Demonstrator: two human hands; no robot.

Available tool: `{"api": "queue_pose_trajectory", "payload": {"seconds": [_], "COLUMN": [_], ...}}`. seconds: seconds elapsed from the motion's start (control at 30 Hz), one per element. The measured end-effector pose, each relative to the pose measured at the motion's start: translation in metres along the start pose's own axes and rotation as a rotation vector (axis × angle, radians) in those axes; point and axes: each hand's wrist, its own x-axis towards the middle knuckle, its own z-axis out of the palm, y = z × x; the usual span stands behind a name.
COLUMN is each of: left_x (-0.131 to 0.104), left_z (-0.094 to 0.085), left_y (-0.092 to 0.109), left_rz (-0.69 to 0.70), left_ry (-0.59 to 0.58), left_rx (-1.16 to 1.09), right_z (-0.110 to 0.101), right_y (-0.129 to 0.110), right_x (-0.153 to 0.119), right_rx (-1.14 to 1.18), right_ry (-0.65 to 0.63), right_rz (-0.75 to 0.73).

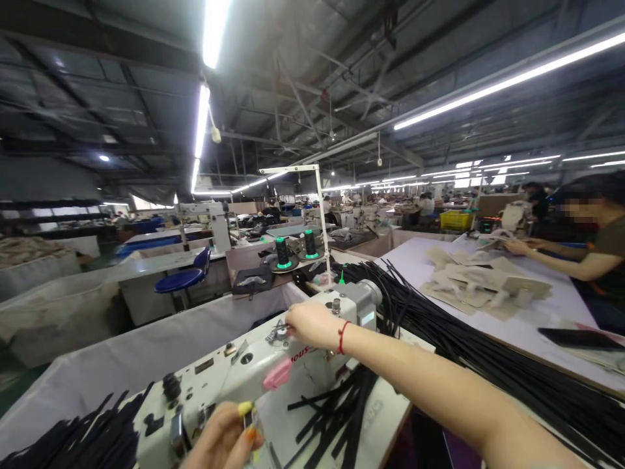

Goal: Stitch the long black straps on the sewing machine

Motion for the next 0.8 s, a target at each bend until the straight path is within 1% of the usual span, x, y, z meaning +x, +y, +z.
{"api": "queue_pose_trajectory", "payload": {"seconds": [0.07,0.13,0.17,0.27,0.37,0.4,0.43,0.5,0.57,0.7,0.8], "left_x": [0.005,0.009,0.01,0.011,0.016,0.019,0.023,0.03,0.033,0.032,0.032], "left_z": [0.0,0.004,0.005,0.007,0.012,0.014,0.016,0.016,0.013,0.007,0.003], "left_y": [-0.004,-0.002,0.0,0.011,0.019,0.02,0.021,0.022,0.022,0.02,0.021], "left_rz": [0.051,0.137,0.184,0.319,0.456,0.496,0.532,0.572,0.584,0.613,0.662], "left_ry": [-0.072,-0.147,-0.166,-0.156,-0.207,-0.23,-0.226,-0.193,-0.165,-0.202,-0.202], "left_rx": [0.066,0.166,0.222,0.361,0.48,0.525,0.566,0.635,0.665,0.691,0.759], "right_z": [-0.001,-0.003,-0.004,-0.005,-0.001,0.0,0.001,0.002,0.002,0.004,0.004], "right_y": [-0.01,-0.012,-0.011,-0.009,-0.013,-0.014,-0.015,-0.014,-0.013,-0.015,-0.016], "right_x": [0.002,0.008,0.01,0.007,0.003,0.004,0.005,0.008,0.009,0.008,0.008], "right_rx": [-0.007,-0.02,-0.029,-0.057,-0.06,-0.063,-0.067,-0.079,-0.085,-0.063,-0.074], "right_ry": [-0.004,-0.004,-0.003,0.005,0.006,0.01,0.014,0.008,-0.013,-0.01,0.003], "right_rz": [-0.029,-0.019,-0.005,0.011,-0.044,-0.044,-0.029,0.025,0.058,0.031,0.081]}}
